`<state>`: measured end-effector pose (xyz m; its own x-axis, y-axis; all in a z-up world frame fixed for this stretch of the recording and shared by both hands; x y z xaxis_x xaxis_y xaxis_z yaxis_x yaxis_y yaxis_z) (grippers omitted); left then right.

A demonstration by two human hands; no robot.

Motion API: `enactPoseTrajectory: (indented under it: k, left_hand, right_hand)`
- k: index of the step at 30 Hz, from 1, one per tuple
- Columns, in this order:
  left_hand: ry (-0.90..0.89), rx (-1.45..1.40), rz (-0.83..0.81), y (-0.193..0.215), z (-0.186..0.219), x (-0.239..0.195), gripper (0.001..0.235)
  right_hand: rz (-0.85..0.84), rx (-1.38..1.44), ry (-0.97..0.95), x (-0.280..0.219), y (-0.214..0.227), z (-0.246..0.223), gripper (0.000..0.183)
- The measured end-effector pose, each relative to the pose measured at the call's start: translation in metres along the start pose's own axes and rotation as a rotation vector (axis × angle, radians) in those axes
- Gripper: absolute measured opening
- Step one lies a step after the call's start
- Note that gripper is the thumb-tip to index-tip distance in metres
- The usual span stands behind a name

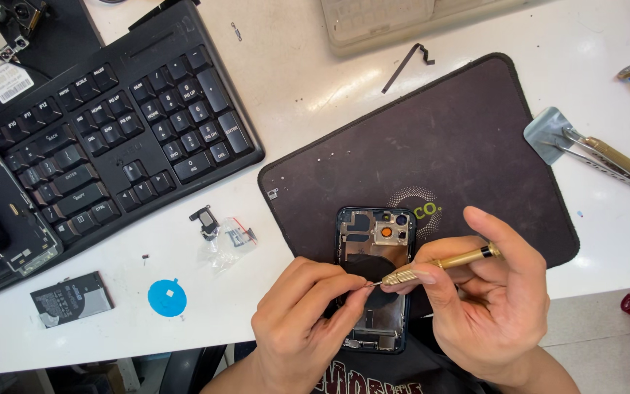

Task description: The person uses a precision screwdriver to remove and reinsert screws from a disassembled smartphone chassis. The hands repeatedly rotate the tool to loosen and tighten screws in various locations on the phone frame.

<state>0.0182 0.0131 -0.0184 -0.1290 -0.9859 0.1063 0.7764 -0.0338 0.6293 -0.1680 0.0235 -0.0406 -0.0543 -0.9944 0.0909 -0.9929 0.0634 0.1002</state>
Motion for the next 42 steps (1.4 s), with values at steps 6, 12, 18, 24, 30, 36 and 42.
enactPoseTrajectory:
  k: [6,12,18,24,30,36,42]
  left_hand:
    - [0.026,-0.002,0.003,-0.001,0.000,-0.001,0.019]
    - [0.016,-0.009,0.003,-0.001,-0.002,-0.002,0.019]
    - [0.020,-0.011,-0.012,-0.001,-0.004,-0.004,0.018]
    - [0.008,-0.017,-0.002,0.000,-0.003,-0.003,0.022]
    - [0.116,0.013,-0.066,0.019,0.001,0.000,0.030]
    - [-0.248,0.342,-0.176,0.049,-0.011,0.026,0.023]
    - [-0.907,0.538,-0.387,0.063,-0.017,0.065,0.032]
  right_hand:
    - [0.002,0.032,0.006,0.000,-0.001,0.002,0.058]
    - [0.004,0.008,0.002,0.000,-0.002,0.000,0.058]
    - [0.008,-0.016,0.008,0.000,-0.002,0.001,0.058]
    - [0.008,-0.031,0.026,-0.001,-0.003,0.001,0.055]
    - [0.069,0.115,0.064,-0.007,0.014,0.003,0.043]
    - [-0.016,0.296,-0.160,0.012,0.073,0.016,0.026]
    - [-0.215,0.237,-0.309,0.032,0.091,0.022,0.020]
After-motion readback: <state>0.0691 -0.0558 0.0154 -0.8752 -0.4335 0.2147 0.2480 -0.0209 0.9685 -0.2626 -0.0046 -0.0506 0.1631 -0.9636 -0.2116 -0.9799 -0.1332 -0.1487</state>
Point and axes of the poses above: each hand's wrist, its own x-axis towards the middle knuckle, its own y-axis out of the back of the hand, z = x × y, the point moved 1 cm from there along x, towards the middle knuckle, and after that the axes turned 8 degrees about x, right-handed, at the moved point
